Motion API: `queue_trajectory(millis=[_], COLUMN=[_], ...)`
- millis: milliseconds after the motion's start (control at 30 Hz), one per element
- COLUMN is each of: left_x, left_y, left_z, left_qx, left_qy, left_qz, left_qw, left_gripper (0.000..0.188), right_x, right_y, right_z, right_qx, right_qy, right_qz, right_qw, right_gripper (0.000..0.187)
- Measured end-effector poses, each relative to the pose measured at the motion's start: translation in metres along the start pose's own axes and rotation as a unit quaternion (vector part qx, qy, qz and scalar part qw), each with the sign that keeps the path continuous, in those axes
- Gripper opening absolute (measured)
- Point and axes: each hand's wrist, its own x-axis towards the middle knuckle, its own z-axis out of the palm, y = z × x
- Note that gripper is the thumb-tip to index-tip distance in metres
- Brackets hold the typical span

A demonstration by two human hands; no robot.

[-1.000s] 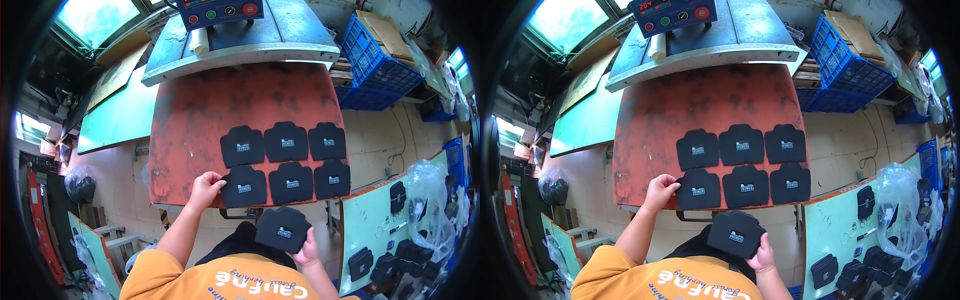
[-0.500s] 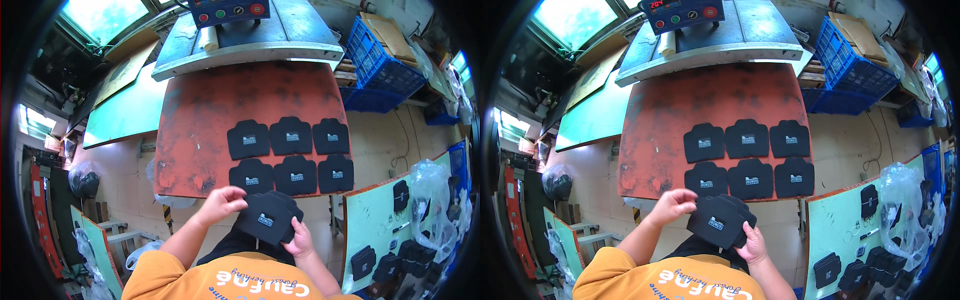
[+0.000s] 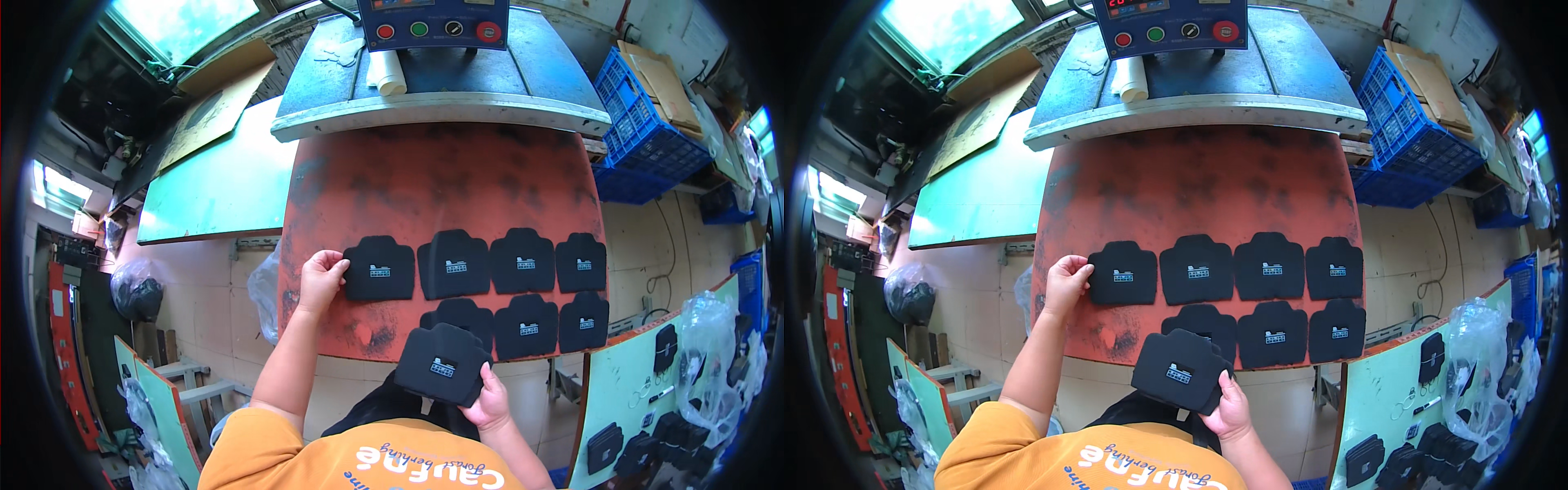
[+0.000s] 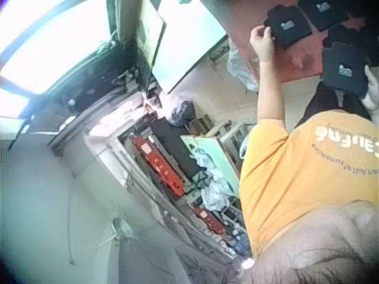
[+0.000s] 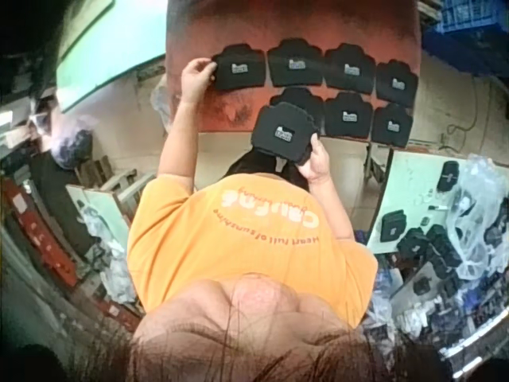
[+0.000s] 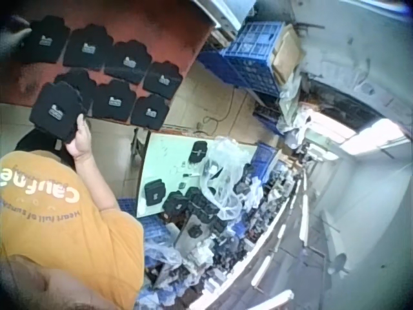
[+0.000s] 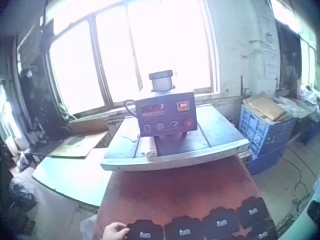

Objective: Placing shoe components onto a heat press, aligning small labels, and operating the machine.

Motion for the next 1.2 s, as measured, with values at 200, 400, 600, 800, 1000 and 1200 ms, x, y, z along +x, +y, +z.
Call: queue_trajectory(millis=[200, 400, 600, 800, 1000, 1200], left_x=[0.006, -0.016, -0.100, -0.092, -0.097, -0.103], left_y=[-0.001, -0.011, 0.007, -0.021, -0.020, -0.026], left_z=[0.006, 0.000, -0.017, -0.032, -0.019, -0.024], left_qx=[0.004, 0.095, -0.030, 0.002, 0.033, 0.053], left_qy=[-0.004, -0.009, -0.227, -0.092, -0.052, -0.030], left_qz=[-0.014, 0.178, -0.124, -0.105, -0.108, -0.046], left_qw=[1.000, 0.979, 0.965, 0.990, 0.992, 0.997], left_gripper=[0.013, 0.022, 0.014, 0.010, 0.012, 0.014], right_x=[0.015, 0.019, 0.011, -0.027, -0.047, -0.033], right_y=[0.012, 0.024, 0.035, 0.001, -0.010, 0.010], right_z=[0.011, 0.025, 0.021, 0.010, 0.001, 0.009], right_qx=[-0.026, -0.063, -0.099, -0.163, -0.172, -0.181], right_qy=[-0.012, 0.006, 0.012, 0.043, 0.037, 0.018], right_qz=[-0.024, -0.044, -0.046, -0.155, -0.166, -0.107], right_qw=[0.999, 0.997, 0.994, 0.973, 0.970, 0.977], right_gripper=[0.035, 0.030, 0.028, 0.027, 0.026, 0.024])
